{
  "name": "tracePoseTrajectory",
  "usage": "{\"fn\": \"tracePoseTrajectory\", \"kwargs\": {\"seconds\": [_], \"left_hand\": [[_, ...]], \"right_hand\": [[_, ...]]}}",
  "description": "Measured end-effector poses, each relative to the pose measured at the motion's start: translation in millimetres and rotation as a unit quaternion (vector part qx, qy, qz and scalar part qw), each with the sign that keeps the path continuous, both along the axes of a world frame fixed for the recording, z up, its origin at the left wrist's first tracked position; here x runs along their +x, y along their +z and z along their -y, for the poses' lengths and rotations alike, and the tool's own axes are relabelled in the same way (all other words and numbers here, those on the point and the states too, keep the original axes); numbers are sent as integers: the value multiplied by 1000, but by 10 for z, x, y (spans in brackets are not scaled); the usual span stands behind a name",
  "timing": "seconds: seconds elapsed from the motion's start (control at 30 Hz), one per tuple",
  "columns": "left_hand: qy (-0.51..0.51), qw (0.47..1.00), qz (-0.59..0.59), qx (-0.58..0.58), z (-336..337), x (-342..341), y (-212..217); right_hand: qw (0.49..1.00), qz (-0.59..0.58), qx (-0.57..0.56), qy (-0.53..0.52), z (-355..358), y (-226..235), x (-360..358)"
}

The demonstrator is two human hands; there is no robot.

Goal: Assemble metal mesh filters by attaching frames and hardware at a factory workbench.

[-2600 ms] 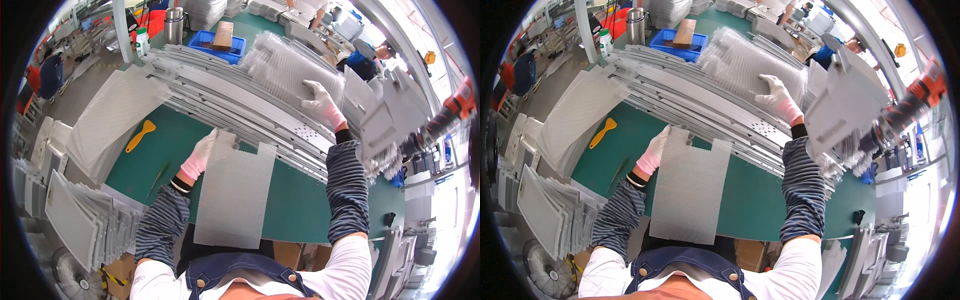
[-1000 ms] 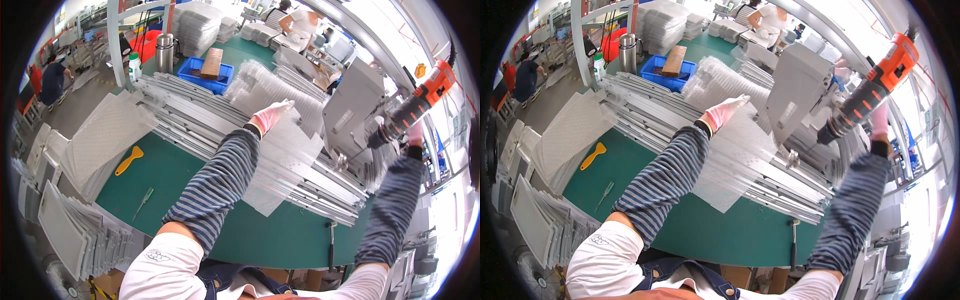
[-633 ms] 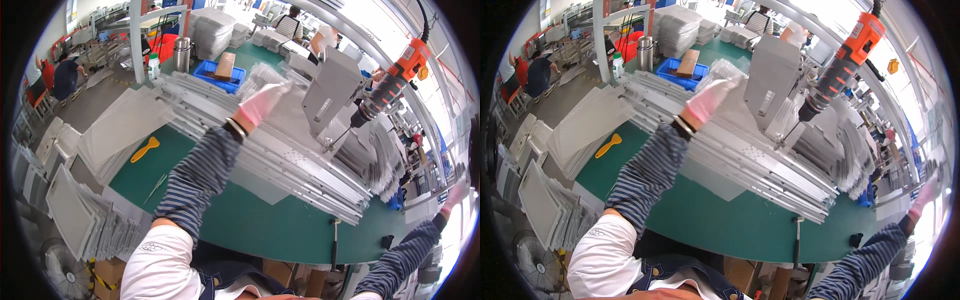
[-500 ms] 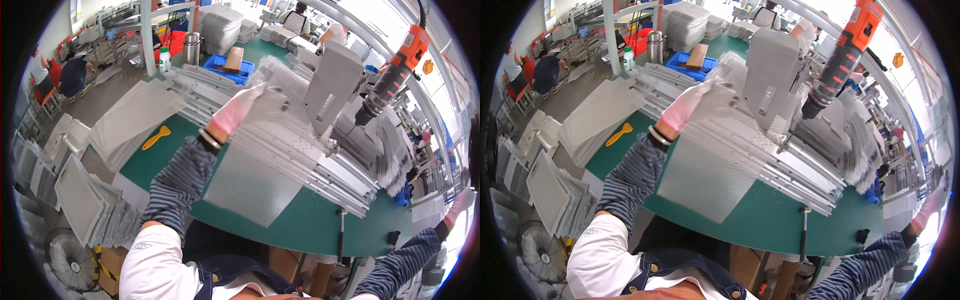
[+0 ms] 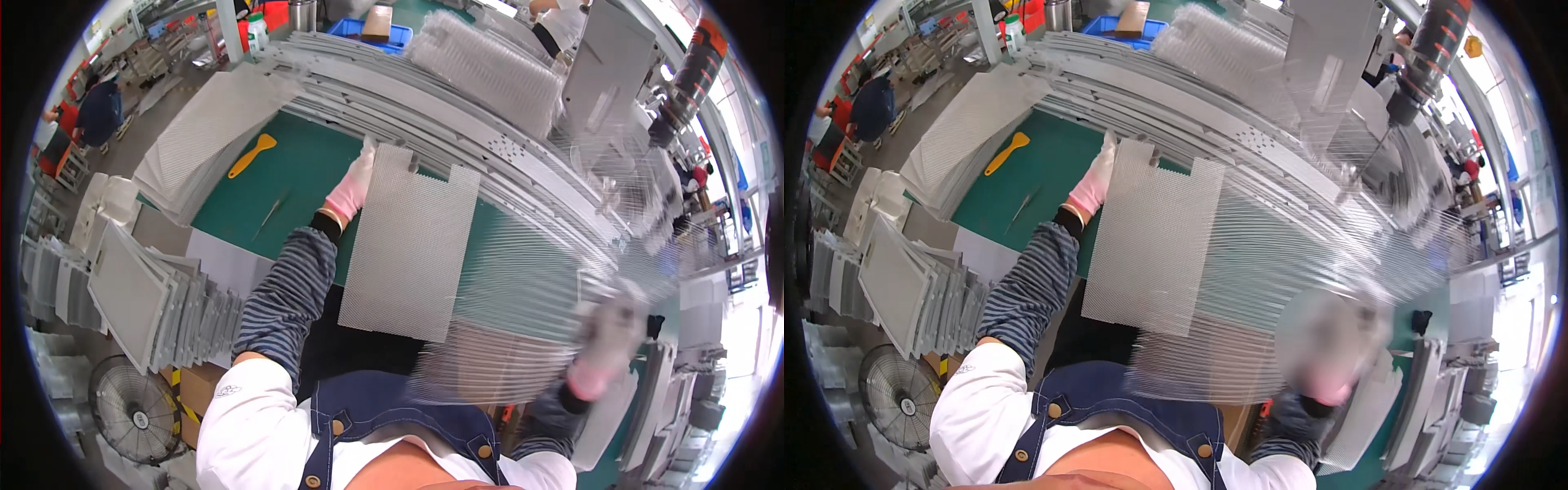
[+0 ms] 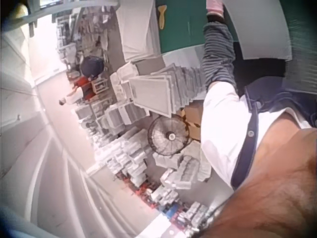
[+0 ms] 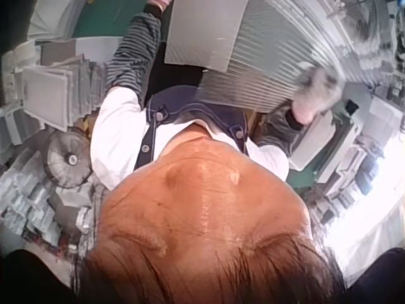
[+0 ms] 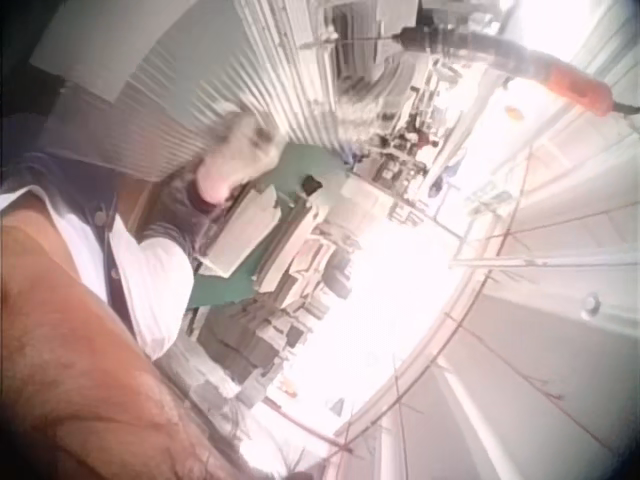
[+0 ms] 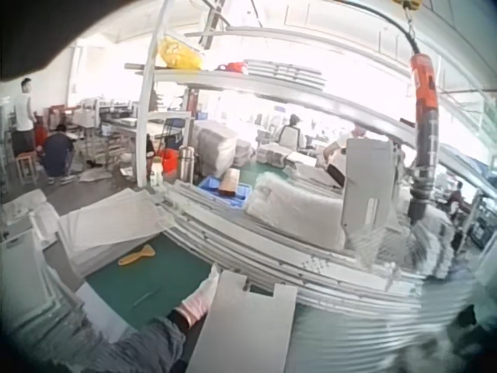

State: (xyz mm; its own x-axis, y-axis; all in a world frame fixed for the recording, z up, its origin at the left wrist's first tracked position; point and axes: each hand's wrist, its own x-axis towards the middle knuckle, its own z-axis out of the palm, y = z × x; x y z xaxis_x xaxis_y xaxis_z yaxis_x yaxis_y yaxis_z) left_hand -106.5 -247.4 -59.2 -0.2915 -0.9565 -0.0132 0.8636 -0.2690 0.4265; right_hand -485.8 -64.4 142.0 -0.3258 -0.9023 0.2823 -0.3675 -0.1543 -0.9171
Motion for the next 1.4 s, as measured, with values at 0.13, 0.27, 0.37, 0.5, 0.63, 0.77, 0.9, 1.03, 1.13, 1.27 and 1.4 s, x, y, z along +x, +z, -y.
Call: {"fn": "tracePoseTrajectory", "kwargs": {"seconds": [0.13,0.27,0.37,0.5,0.63,0.77,0.9,1.03,1.13,1.27,1.4], "left_hand": [[43,995,80,27,-44,-109,116],[54,987,133,-70,4,-56,-53],[8,996,18,-86,57,-78,-113],[16,998,5,-62,-6,-23,-7],[-23,990,-5,-140,-86,-27,94],[180,801,506,-265,-197,-182,409],[186,864,465,-42,-310,-261,461],[163,840,510,-89,-307,-119,334],[161,843,512,-28,-232,-73,163],[100,847,517,-80,-303,-298,261],[93,838,528,-105,-261,-146,144]], "right_hand": [[939,193,152,242,455,-849,655],[921,235,217,224,885,-1296,863],[906,260,214,256,912,-1431,970],[909,239,241,241,904,-1484,1080],[909,224,264,234,932,-1503,1098],[917,229,236,227,968,-1637,937],[903,184,278,272,959,-1612,961],[944,57,195,259,607,-1471,-47],[967,-206,138,-55,-30,-912,-1388],[735,-460,396,-302,-1279,-788,-2960],[639,-434,562,-295,-1591,-1074,-2913]]}}
